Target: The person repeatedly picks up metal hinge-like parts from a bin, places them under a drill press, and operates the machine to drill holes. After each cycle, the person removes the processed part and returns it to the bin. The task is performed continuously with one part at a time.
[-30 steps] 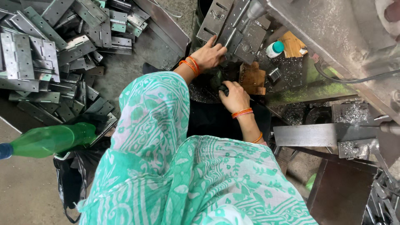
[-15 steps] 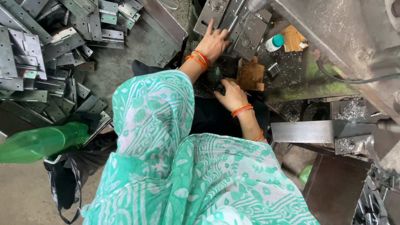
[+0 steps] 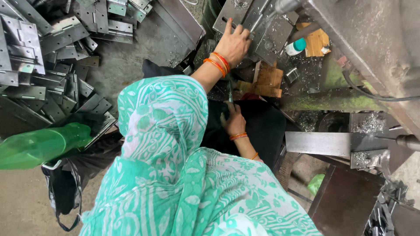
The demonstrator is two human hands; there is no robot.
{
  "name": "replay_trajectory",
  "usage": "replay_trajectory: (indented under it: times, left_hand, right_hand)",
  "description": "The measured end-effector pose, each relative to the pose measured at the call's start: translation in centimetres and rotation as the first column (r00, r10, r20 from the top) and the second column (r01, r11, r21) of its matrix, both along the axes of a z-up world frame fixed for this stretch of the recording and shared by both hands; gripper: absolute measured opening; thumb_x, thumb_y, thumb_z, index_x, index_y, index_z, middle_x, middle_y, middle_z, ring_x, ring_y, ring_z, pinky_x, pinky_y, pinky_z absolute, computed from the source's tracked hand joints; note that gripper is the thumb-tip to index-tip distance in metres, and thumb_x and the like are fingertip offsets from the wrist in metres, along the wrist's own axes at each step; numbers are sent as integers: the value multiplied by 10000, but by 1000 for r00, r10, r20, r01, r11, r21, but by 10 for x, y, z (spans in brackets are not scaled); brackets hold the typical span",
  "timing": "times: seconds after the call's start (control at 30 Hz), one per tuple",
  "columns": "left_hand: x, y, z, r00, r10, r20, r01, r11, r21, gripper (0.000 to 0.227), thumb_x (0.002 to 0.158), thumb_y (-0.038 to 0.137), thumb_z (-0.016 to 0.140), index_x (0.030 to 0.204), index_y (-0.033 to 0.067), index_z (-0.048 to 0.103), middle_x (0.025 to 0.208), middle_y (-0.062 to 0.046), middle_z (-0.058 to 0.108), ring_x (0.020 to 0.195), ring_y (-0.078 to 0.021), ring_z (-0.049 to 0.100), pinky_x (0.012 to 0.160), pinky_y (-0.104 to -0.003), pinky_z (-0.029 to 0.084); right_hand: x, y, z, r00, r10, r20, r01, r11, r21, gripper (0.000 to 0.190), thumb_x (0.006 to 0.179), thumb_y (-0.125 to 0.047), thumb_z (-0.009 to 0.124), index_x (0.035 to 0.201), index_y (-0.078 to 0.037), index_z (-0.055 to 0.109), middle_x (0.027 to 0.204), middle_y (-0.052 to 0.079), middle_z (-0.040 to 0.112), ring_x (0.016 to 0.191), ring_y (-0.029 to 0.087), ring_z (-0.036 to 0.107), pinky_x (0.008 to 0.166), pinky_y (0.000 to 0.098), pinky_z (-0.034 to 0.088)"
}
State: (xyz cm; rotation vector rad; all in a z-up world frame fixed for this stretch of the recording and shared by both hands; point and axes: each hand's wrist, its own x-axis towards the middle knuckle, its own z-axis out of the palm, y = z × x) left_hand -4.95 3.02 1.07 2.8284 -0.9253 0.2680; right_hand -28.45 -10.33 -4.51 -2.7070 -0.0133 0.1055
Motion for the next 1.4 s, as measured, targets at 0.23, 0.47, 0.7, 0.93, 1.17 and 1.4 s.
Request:
replay_trajectory:
  times: [0.23, 0.47, 0.7, 0.93, 1.17, 1.4]
  left_hand:
    - [-4, -15, 6, 973, 217, 74, -221, 974, 58, 314, 938, 287, 547, 1123, 177, 776, 1372, -104, 605, 1413, -434, 349, 1058, -833, 115]
    - [24, -30, 2, 966, 256, 30, -256, 967, -9, 329, 1001, 271, 529, 1181, 135, 769, 1334, -106, 628, 1426, -436, 345, 1076, -832, 140]
    - [25, -25, -9, 967, 241, 83, -233, 968, -96, 305, 973, 257, 557, 1132, 130, 784, 1384, -91, 604, 1426, -417, 339, 1103, -801, 151]
    - [33, -31, -14, 971, 238, -21, -239, 968, -74, 285, 960, 223, 582, 1136, 131, 786, 1382, -92, 612, 1447, -411, 334, 1126, -779, 170]
    - [64, -47, -15, 966, 258, -18, -256, 947, -196, 300, 970, 233, 529, 1050, 130, 799, 1402, -43, 599, 1441, -373, 319, 1124, -793, 114]
    - [53, -46, -16, 972, 236, 1, -233, 961, -150, 343, 1030, 265, 499, 1132, 117, 792, 1389, -70, 612, 1513, -388, 271, 1132, -817, 36]
  right_hand:
    - [48, -12, 76, 988, 66, -141, -90, 981, -172, 473, 880, -355, 731, 1292, -154, 612, 1171, 172, 688, 1067, 421, 669, 844, 527, 558]
    - [41, -9, 47, 994, 71, -81, -86, 976, -199, 507, 852, -344, 744, 1309, -160, 625, 1230, 211, 642, 1037, 454, 659, 818, 545, 551]
    - [3, 1, -4, 999, -32, 13, 32, 999, -2, 488, 884, -321, 731, 1346, -217, 612, 1352, 177, 630, 1056, 438, 671, 846, 526, 567]
    - [40, -13, 59, 985, 66, -161, -84, 991, -104, 557, 869, -337, 737, 1374, -147, 600, 1258, 193, 652, 1136, 427, 652, 912, 500, 546]
    - [52, -28, 42, 991, 127, -41, -132, 980, -151, 507, 833, -295, 740, 1273, -75, 616, 1175, 188, 658, 1060, 436, 660, 839, 514, 555]
    - [5, -7, -25, 999, -7, 40, 6, 1000, 30, 588, 802, -290, 803, 1338, -155, 602, 1124, 171, 649, 991, 439, 661, 761, 540, 549]
